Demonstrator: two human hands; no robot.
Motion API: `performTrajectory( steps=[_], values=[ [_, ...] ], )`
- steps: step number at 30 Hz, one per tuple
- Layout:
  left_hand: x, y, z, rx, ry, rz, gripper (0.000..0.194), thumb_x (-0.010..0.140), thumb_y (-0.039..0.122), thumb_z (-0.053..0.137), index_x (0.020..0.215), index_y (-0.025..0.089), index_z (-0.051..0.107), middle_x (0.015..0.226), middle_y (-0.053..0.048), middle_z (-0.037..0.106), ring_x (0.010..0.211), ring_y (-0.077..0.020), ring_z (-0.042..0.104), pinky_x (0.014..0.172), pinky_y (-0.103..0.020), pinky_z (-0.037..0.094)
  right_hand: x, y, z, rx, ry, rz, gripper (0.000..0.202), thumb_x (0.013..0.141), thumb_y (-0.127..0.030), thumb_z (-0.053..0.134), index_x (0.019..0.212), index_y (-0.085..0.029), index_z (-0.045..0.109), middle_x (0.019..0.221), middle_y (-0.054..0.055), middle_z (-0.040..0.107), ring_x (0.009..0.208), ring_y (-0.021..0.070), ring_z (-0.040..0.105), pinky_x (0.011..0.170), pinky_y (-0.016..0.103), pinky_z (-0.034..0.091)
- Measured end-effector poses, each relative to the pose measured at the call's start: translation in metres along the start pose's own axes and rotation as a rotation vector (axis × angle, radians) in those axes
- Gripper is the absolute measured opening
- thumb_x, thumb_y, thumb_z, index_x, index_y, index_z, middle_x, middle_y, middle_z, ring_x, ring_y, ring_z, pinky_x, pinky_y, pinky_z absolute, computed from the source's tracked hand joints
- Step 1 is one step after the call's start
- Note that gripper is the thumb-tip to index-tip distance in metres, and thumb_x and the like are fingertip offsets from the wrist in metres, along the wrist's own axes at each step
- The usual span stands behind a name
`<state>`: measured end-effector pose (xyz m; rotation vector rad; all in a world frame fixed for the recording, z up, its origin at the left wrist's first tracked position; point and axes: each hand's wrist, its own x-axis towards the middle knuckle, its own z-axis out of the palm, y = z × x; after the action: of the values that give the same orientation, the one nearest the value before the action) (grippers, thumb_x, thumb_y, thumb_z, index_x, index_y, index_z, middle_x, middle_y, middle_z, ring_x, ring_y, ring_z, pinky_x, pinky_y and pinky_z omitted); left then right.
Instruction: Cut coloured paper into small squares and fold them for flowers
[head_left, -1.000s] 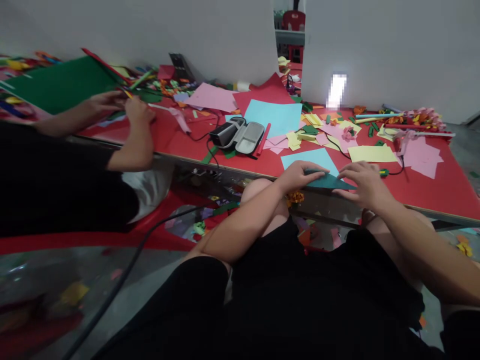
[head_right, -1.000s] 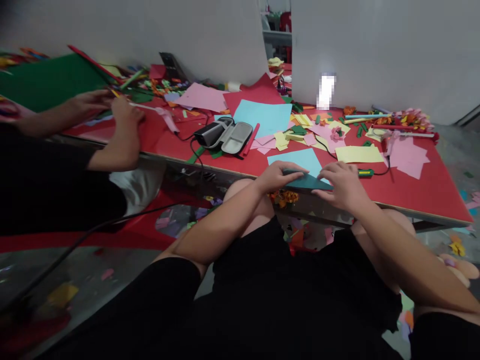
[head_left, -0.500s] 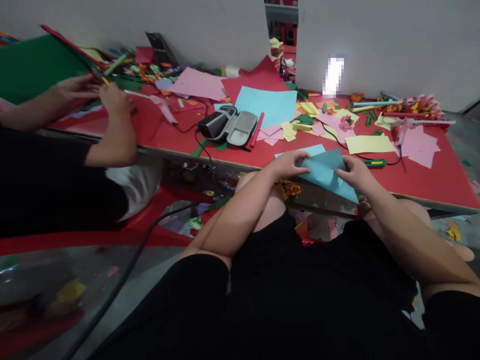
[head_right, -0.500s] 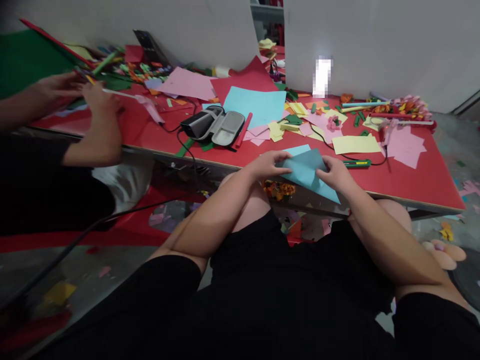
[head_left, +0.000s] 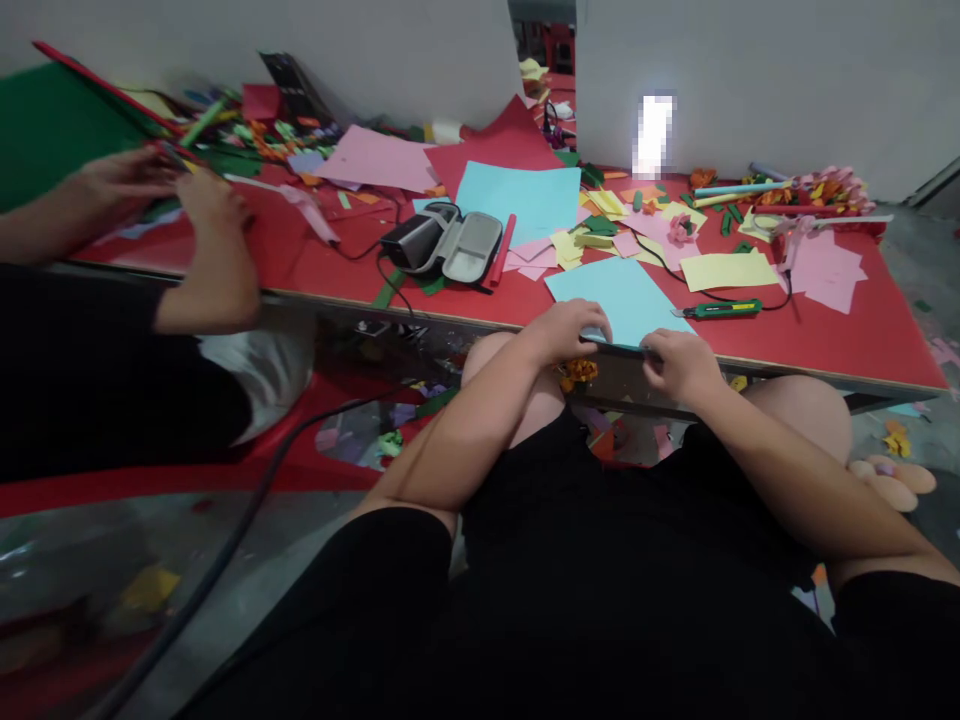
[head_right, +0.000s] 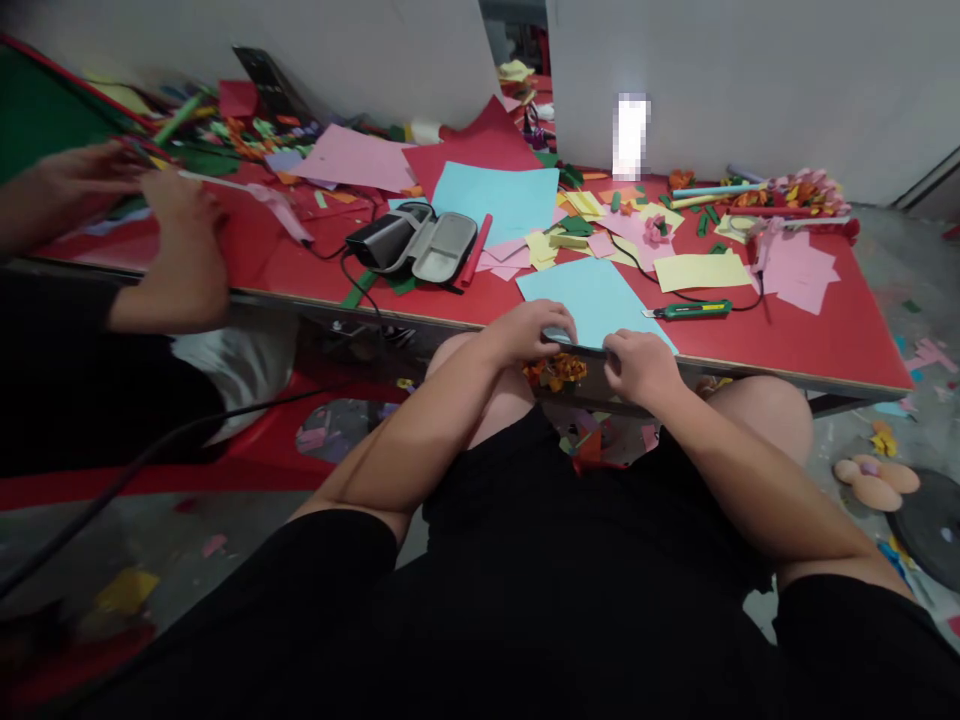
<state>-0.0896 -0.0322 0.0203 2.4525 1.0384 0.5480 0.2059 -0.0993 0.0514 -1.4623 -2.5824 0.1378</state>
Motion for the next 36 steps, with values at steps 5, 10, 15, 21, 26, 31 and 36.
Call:
performTrajectory(
  steps=[5, 10, 15, 21, 26, 31, 36],
  values=[
    [0.005, 0.009, 0.009, -0.061, -0.075, -0.029, 0.02, 0.095, 0.021, 0.078, 0.107, 0.026, 0.093, 0.142, -0.01, 0.09, 0.134, -0.0304, 0.084, 0.123, -0.045, 0.063, 0.002, -0.009, 0.01, 0.059, -0.027, 0.002, 0.014, 0.108, -0.033, 0.071, 0.11, -0.025, 0.082, 0.118, 0.016, 0.087, 0.102, 0.0349, 0.076, 0.083, 0.042, 0.046],
    [0.002, 0.005, 0.002, -0.095, -0.063, -0.086, 0.021, 0.101, 0.031, 0.08, 0.118, 0.024, 0.092, 0.136, -0.011, 0.09, 0.129, -0.0305, 0.085, 0.119, -0.042, 0.065, 0.034, 0.008, 0.006, 0.341, -0.044, 0.034, 0.013, 0.104, -0.035, 0.072, 0.097, -0.025, 0.077, 0.096, 0.009, 0.081, 0.091, 0.03, 0.071, 0.081, 0.04, 0.046],
    [0.0, 0.012, -0.001, 0.044, 0.097, -0.13, 0.071, 0.103, 0.031, 0.084, 0.171, 0.018, 0.069, 0.168, -0.021, 0.075, 0.153, -0.0395, 0.073, 0.135, -0.054, 0.058, 0.099, 0.04, -0.009, 0.441, -0.136, 0.142, 0.024, 0.091, -0.04, 0.089, 0.107, -0.024, 0.081, 0.076, -0.001, 0.065, 0.077, 0.0238, 0.061, 0.076, 0.037, 0.044],
    [-0.001, 0.047, 0.018, 0.308, 0.03, -0.14, 0.078, 0.109, 0.032, 0.084, 0.182, 0.02, 0.061, 0.199, -0.025, 0.048, 0.183, -0.0496, 0.045, 0.147, -0.068, 0.043, 0.172, 0.063, -0.009, 0.334, -0.294, 0.217, 0.032, 0.083, -0.037, 0.1, 0.079, -0.025, 0.071, 0.064, 0.0, 0.06, 0.074, 0.0226, 0.062, 0.071, 0.037, 0.049],
    [0.006, 0.051, 0.031, 0.326, -0.076, -0.167, 0.093, 0.114, 0.04, 0.083, 0.196, 0.019, 0.045, 0.208, -0.023, 0.031, 0.192, -0.0505, 0.033, 0.157, -0.073, 0.021, 0.198, 0.072, -0.009, 0.431, -0.319, 0.346, 0.038, 0.086, -0.042, 0.105, 0.079, -0.023, 0.072, 0.062, 0.0, 0.058, 0.07, 0.0218, 0.063, 0.067, 0.037, 0.055],
    [0.019, 0.047, 0.039, 0.252, -0.111, -0.136, 0.096, 0.116, 0.046, 0.079, 0.2, 0.022, 0.039, 0.208, -0.021, 0.034, 0.192, -0.0513, 0.033, 0.157, -0.074, 0.021, 0.197, 0.092, -0.016, 0.284, -0.273, 0.218, 0.029, 0.094, -0.043, 0.099, 0.087, -0.021, 0.083, 0.076, 0.005, 0.073, 0.084, 0.0266, 0.071, 0.078, 0.042, 0.058],
    [0.015, 0.05, 0.047, 0.264, -0.131, -0.15, 0.096, 0.115, 0.045, 0.079, 0.2, 0.025, 0.038, 0.207, -0.021, 0.036, 0.19, -0.0523, 0.036, 0.158, -0.079, 0.014, 0.123, 0.161, -0.034, 0.3, -0.176, -0.011, 0.048, 0.09, -0.062, 0.099, 0.122, -0.027, 0.093, 0.111, 0.012, 0.09, 0.1, 0.0334, 0.079, 0.091, 0.049, 0.062]
  ],
)
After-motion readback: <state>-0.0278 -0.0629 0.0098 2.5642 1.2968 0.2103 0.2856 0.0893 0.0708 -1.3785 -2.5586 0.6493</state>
